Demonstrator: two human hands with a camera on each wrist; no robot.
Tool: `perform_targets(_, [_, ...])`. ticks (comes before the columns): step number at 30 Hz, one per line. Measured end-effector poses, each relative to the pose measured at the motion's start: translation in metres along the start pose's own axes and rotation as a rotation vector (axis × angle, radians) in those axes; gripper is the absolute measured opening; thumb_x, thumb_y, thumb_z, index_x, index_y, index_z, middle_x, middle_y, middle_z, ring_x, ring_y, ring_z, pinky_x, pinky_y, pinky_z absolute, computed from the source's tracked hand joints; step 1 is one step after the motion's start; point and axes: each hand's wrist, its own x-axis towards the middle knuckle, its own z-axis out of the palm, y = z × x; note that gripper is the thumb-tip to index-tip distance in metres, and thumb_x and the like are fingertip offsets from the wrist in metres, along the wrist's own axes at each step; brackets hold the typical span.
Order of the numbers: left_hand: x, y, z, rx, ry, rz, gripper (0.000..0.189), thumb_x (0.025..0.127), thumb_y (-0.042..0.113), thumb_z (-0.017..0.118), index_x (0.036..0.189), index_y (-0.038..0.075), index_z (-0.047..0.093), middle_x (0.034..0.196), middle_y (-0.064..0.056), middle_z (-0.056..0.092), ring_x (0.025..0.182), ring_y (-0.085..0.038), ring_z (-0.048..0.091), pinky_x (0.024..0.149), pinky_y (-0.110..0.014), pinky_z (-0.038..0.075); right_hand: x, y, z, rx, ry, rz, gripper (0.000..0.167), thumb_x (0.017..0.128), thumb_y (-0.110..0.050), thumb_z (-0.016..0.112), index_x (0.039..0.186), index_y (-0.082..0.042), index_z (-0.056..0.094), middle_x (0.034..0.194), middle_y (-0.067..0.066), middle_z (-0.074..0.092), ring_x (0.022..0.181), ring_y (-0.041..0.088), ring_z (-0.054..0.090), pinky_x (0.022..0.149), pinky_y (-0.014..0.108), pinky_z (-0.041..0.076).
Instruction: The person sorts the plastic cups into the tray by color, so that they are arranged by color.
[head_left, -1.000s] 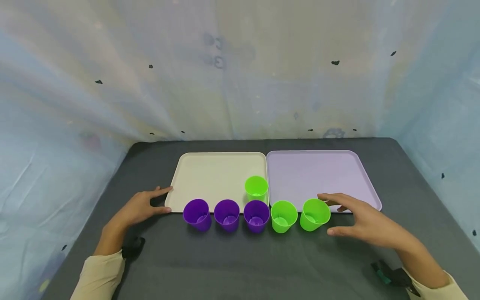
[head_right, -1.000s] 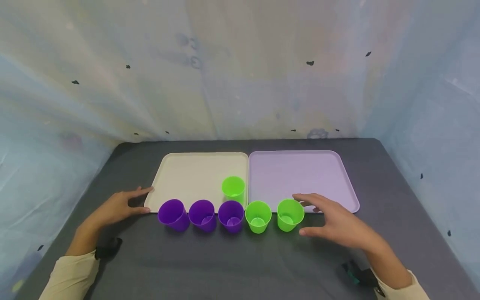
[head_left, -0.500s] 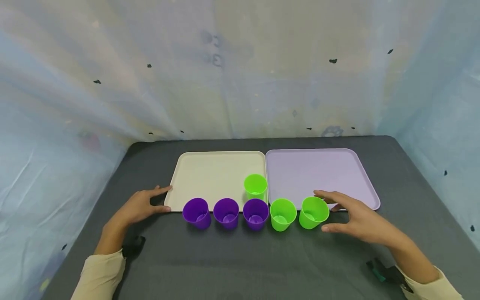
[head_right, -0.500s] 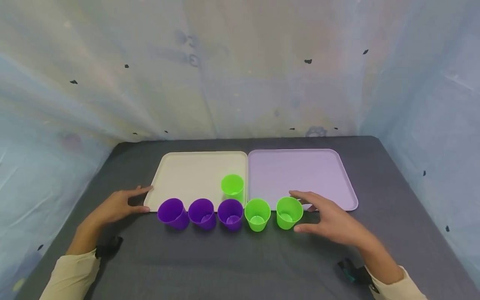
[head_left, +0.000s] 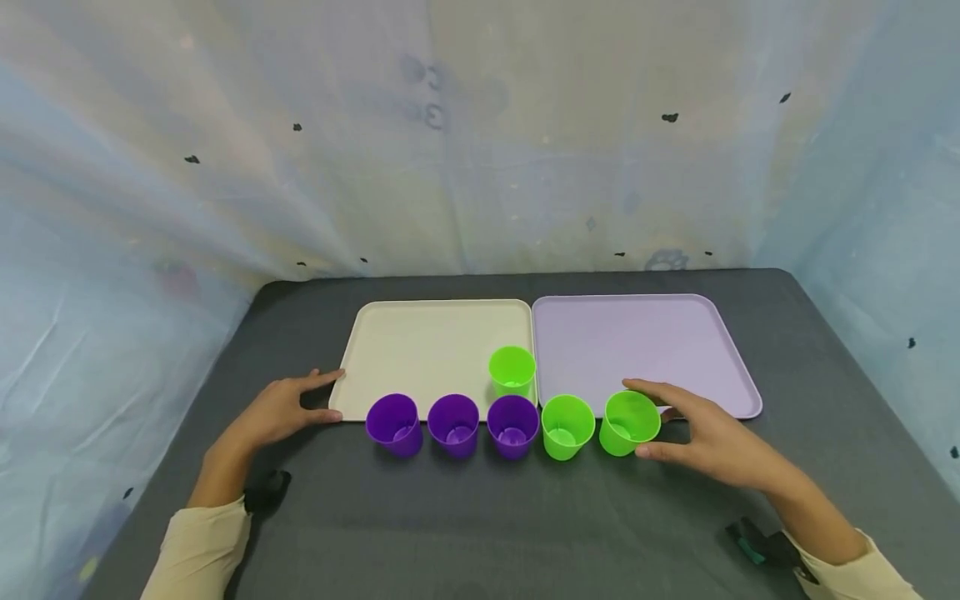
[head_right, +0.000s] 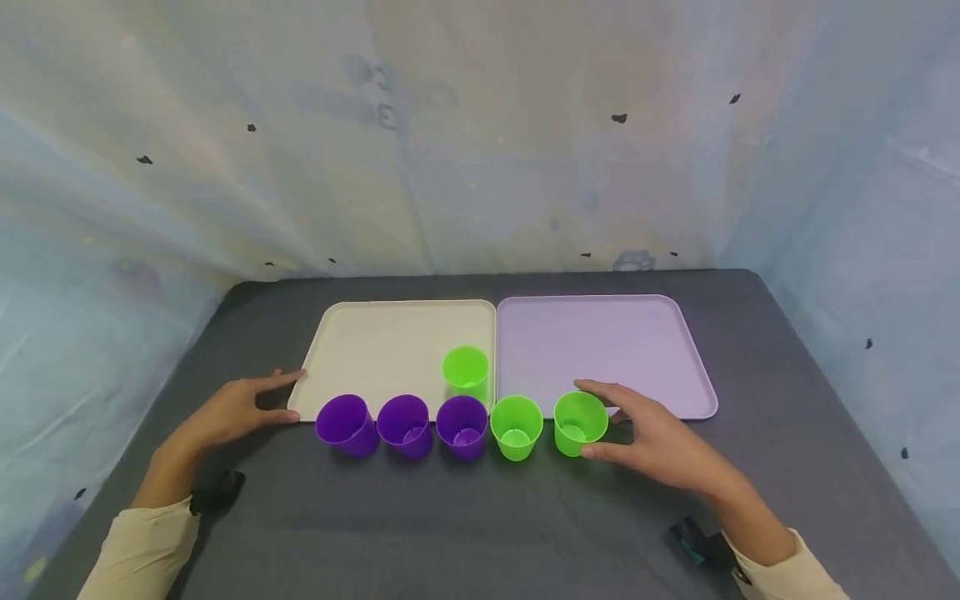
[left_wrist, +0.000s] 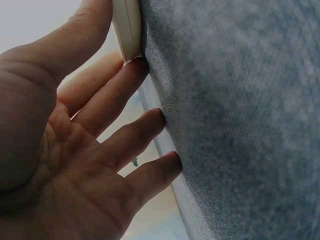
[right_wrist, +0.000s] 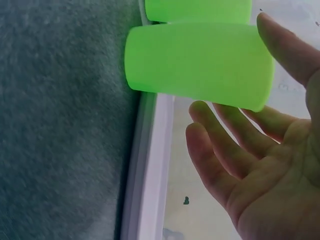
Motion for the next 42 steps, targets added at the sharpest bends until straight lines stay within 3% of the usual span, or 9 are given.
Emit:
perform_targets(6, [-0.001,-0.003,0.002,-0.009,-0.002,-0.001,0.081,0.082,0.055,0.074,0.150,0.018,0.047,0.150,-0.034,0.037,0.138,-0.059,0.033,0.105,-0.070,0.035,0.001,0.000,0.004,0.013,-0.014,0.044,0.073,0.085,-0.033,0.080,0.148,-0.027,0.044,0.144,0.006,0.055,0.118,0.001,0.054,0.087,0.026,0.053])
perform_targets(16, [-0.004,-0.002,0.001,-0.010,0.001,0.000,0.080,0.083,0.052,0.075,0.149,0.018,0.048,0.149,-0.035,0.038,0.137,-0.059,0.033,0.104,-0.070,0.035,0.003,-0.002,0.002,-0.015,0.012,0.093,0.068,0.083,-0.036,0.081,0.142,-0.026,0.051,0.137,-0.005,0.060,0.107,0.005,0.060,0.086,0.030,0.054])
perform_targets(23, [-0.003,-0.002,-0.002,-0.012,0.000,-0.006,0.080,0.083,0.054,0.074,0.149,0.018,0.048,0.149,-0.034,0.038,0.138,-0.059,0.032,0.105,-0.070,0.035,0.003,-0.004,-0.007,-0.012,0.056,0.086,0.067,0.082,-0.029,0.083,0.142,-0.027,0.052,0.132,-0.006,0.063,0.103,0.005,0.062,0.087,0.028,0.054])
perform_targets(32, [-0.003,-0.001,-0.005,-0.017,-0.001,-0.008,0.081,0.083,0.054,0.074,0.150,0.018,0.047,0.150,-0.034,0.037,0.139,-0.058,0.032,0.106,-0.070,0.034,0.001,-0.001,-0.015,0.010,0.075,0.135,0.069,0.082,-0.028,0.083,0.142,-0.032,0.050,0.130,-0.011,0.062,0.102,0.003,0.061,0.087,0.022,0.052])
perform_targets(42, [-0.005,0.004,-0.002,-0.027,0.005,0.016,0.078,0.083,0.052,0.075,0.148,0.016,0.049,0.148,-0.035,0.040,0.137,-0.058,0.034,0.103,-0.068,0.037,-0.004,0.003,-0.020,-0.003,0.079,0.165,0.066,0.084,-0.027,0.081,0.142,-0.032,0.050,0.132,-0.010,0.060,0.100,0.002,0.061,0.084,0.028,0.053])
